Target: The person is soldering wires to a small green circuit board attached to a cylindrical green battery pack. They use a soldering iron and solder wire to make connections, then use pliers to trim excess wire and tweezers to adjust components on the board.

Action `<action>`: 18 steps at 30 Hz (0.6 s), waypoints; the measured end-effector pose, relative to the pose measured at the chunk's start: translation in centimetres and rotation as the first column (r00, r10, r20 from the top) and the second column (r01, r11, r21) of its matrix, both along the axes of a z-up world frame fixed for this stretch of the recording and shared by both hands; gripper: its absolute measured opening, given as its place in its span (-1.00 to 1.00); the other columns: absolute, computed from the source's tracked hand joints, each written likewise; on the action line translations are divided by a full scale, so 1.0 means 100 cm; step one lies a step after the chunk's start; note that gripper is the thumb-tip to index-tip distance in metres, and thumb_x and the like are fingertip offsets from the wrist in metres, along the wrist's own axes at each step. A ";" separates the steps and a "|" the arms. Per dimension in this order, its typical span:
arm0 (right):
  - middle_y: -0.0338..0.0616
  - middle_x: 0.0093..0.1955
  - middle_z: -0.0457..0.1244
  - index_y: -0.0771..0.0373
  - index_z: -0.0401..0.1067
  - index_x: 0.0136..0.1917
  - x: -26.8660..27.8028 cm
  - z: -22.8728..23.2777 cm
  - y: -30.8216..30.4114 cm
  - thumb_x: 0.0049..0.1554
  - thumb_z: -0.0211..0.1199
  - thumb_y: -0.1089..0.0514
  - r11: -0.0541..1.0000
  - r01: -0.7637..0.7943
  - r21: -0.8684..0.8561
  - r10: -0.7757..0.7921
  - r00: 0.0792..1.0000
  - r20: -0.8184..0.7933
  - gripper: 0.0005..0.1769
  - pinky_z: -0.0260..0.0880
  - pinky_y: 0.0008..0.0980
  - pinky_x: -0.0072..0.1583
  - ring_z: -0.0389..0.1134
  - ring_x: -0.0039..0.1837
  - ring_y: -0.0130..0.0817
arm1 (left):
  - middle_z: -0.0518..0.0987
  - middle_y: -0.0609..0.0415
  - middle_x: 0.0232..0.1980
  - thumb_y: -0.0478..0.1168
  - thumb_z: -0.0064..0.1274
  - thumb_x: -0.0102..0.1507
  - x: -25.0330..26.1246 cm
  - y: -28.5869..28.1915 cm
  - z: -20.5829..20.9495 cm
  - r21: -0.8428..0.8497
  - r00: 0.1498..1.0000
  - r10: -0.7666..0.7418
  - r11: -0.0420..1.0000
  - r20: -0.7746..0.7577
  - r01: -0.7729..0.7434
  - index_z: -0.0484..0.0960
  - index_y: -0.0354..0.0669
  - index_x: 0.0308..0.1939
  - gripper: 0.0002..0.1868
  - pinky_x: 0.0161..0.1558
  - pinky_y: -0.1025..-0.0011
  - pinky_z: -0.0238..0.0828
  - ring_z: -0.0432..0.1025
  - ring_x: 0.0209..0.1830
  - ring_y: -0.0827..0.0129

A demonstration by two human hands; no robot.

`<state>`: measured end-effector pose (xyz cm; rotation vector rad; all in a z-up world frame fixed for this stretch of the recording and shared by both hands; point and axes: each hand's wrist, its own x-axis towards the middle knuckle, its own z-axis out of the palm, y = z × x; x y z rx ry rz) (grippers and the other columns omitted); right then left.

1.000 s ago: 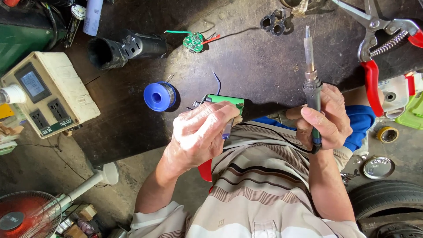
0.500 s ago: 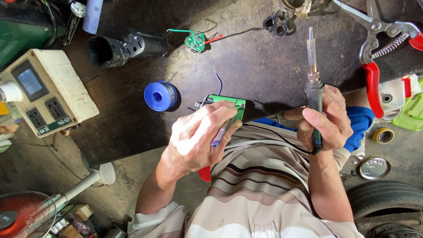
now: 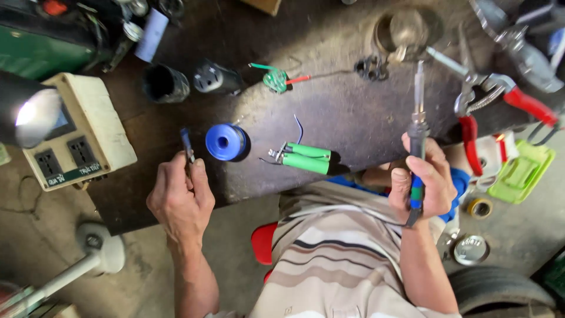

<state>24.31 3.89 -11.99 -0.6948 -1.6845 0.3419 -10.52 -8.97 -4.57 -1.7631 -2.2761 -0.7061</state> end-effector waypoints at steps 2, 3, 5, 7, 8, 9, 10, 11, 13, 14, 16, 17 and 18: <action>0.43 -0.11 0.35 0.56 0.41 -0.07 -0.012 0.037 0.004 0.30 0.24 0.23 1.000 -0.005 0.015 0.004 0.999 0.050 -0.73 0.45 0.15 -0.01 0.42 -0.11 0.32 | 0.43 0.09 -0.36 -0.25 0.13 0.44 -0.001 0.003 0.001 0.014 0.997 0.016 1.000 -0.071 -0.015 0.68 -0.27 -0.03 -0.86 -0.32 0.44 0.46 0.45 -0.45 0.30; 0.41 -0.15 0.35 0.59 0.42 -0.09 -0.018 0.056 0.005 0.28 0.24 0.28 1.000 -0.002 0.002 0.002 0.995 0.096 -0.76 0.46 0.16 -0.04 0.41 -0.17 0.32 | 0.46 0.07 -0.31 -0.25 0.15 0.43 -0.001 0.005 0.002 0.001 0.989 0.028 1.000 -0.145 -0.028 0.68 -0.26 -0.03 -0.86 -0.29 0.42 0.50 0.52 -0.37 0.24; 0.34 -0.13 0.37 0.58 0.42 -0.06 -0.026 0.088 0.004 0.29 0.19 0.27 1.000 0.027 0.014 -0.029 0.981 0.194 -0.77 0.48 0.11 -0.01 0.40 -0.17 0.20 | 0.52 0.04 -0.18 -0.20 0.21 0.40 0.003 0.005 0.007 0.007 0.988 0.067 0.998 -0.140 -0.066 0.68 -0.24 0.01 -0.81 -0.28 0.35 0.49 0.54 -0.29 0.19; 0.26 -0.11 0.39 0.57 0.42 -0.02 -0.033 0.120 0.012 0.30 0.14 0.26 0.998 0.063 0.019 -0.066 0.956 0.286 -0.77 0.51 0.05 0.01 0.39 -0.17 0.09 | 0.58 0.01 -0.04 -0.16 0.27 0.38 0.011 0.000 0.015 0.002 0.986 0.102 0.995 -0.134 -0.103 0.69 -0.22 0.05 -0.75 -0.28 0.28 0.48 0.56 -0.21 0.14; 0.14 -0.14 0.39 0.53 0.45 0.03 -0.037 0.137 0.019 0.29 0.25 0.34 0.999 0.038 0.011 -0.039 0.932 0.359 -0.86 0.48 -0.08 -0.04 0.39 -0.20 -0.08 | 0.58 -0.07 -0.08 -0.11 0.26 0.36 0.016 -0.005 0.020 0.073 0.992 0.088 0.994 -0.089 -0.082 0.70 -0.27 0.03 -0.71 -0.27 0.26 0.47 0.54 -0.21 0.11; 0.02 -0.18 0.39 0.48 0.49 0.08 -0.041 0.152 0.027 0.27 0.36 0.41 1.000 0.016 0.002 -0.015 0.902 0.431 -0.87 0.45 -0.22 -0.08 0.38 -0.23 -0.25 | 0.58 -0.15 -0.12 -0.07 0.24 0.35 0.021 -0.010 0.024 0.145 0.996 0.071 0.987 -0.045 -0.064 0.71 -0.32 0.00 -0.65 -0.27 0.24 0.45 0.52 -0.21 0.07; 0.02 -0.18 0.39 0.48 0.49 0.08 -0.052 0.168 0.036 0.27 0.36 0.41 1.000 0.013 0.011 -0.016 0.900 0.436 -0.87 0.45 -0.22 -0.08 0.38 -0.23 -0.25 | 0.58 -0.15 -0.12 -0.07 0.24 0.35 0.034 -0.015 0.024 0.154 0.997 0.074 0.986 -0.038 -0.067 0.71 -0.32 0.00 -0.65 -0.27 0.24 0.45 0.52 -0.21 0.07; -0.01 -0.21 0.37 0.50 0.52 0.10 -0.063 0.183 0.045 0.31 0.34 0.40 1.000 -0.025 -0.002 0.023 0.894 0.447 -0.90 0.38 -0.27 -0.12 0.35 -0.25 -0.29 | 0.61 -0.12 -0.04 -0.09 0.20 0.31 0.046 -0.020 0.023 0.133 0.967 -0.180 0.978 0.182 0.158 0.66 -0.30 0.02 -0.65 -0.08 0.21 0.43 0.52 -0.10 0.07; -0.04 -0.24 0.36 0.51 0.55 0.11 -0.085 0.202 0.064 0.34 0.32 0.38 0.997 -0.078 -0.012 0.074 0.883 0.463 -0.89 0.32 -0.32 -0.16 0.32 -0.28 -0.33 | 0.64 -0.09 0.04 -0.12 0.17 0.27 0.067 -0.030 0.017 0.171 0.831 -0.398 0.917 0.389 0.359 0.61 -0.29 0.04 -0.64 0.11 0.18 0.41 0.52 0.02 0.06; -0.01 -0.16 0.40 0.48 0.55 0.10 -0.096 0.208 0.074 0.36 0.36 0.39 0.993 -0.117 0.020 0.090 0.856 0.509 -0.93 0.36 -0.32 -0.16 0.37 -0.24 -0.31 | 0.62 -0.12 0.13 0.08 -0.03 0.35 0.075 -0.034 0.012 0.152 0.728 -0.471 0.874 0.498 0.462 0.55 -0.32 0.14 -0.47 0.15 0.15 0.36 0.51 0.12 0.04; 0.02 -0.08 0.45 0.44 0.55 0.10 -0.120 0.218 0.094 0.38 0.40 0.41 0.985 -0.168 0.047 0.113 0.822 0.558 -0.95 0.40 -0.31 -0.17 0.42 -0.20 -0.29 | 0.60 -0.15 0.22 0.29 -0.22 0.42 0.077 -0.048 0.001 0.150 0.609 -0.517 0.822 0.602 0.550 0.48 -0.36 0.23 -0.28 0.19 0.12 0.31 0.51 0.23 0.01; 0.02 -0.15 0.41 0.48 0.53 0.06 -0.132 0.224 0.103 0.46 0.32 0.40 0.977 -0.207 0.045 0.148 0.818 0.556 -0.92 0.32 -0.35 -0.26 0.39 -0.26 -0.31 | 0.64 -0.01 -0.03 0.07 0.04 0.30 0.071 -0.059 -0.004 0.107 0.582 -0.424 0.860 0.693 0.499 0.56 -0.29 0.16 -0.46 0.02 0.22 0.36 0.49 -0.04 0.13; 0.02 -0.23 0.37 0.51 0.51 0.03 -0.145 0.229 0.112 0.54 0.24 0.39 0.968 -0.245 0.044 0.182 0.814 0.551 -0.81 0.23 -0.38 -0.36 0.36 -0.32 -0.32 | 0.68 0.12 -0.29 -0.14 0.32 0.18 0.065 -0.069 -0.010 0.057 0.545 -0.327 0.890 0.772 0.453 0.64 -0.23 0.09 -0.55 -0.15 0.32 0.40 0.47 -0.30 0.25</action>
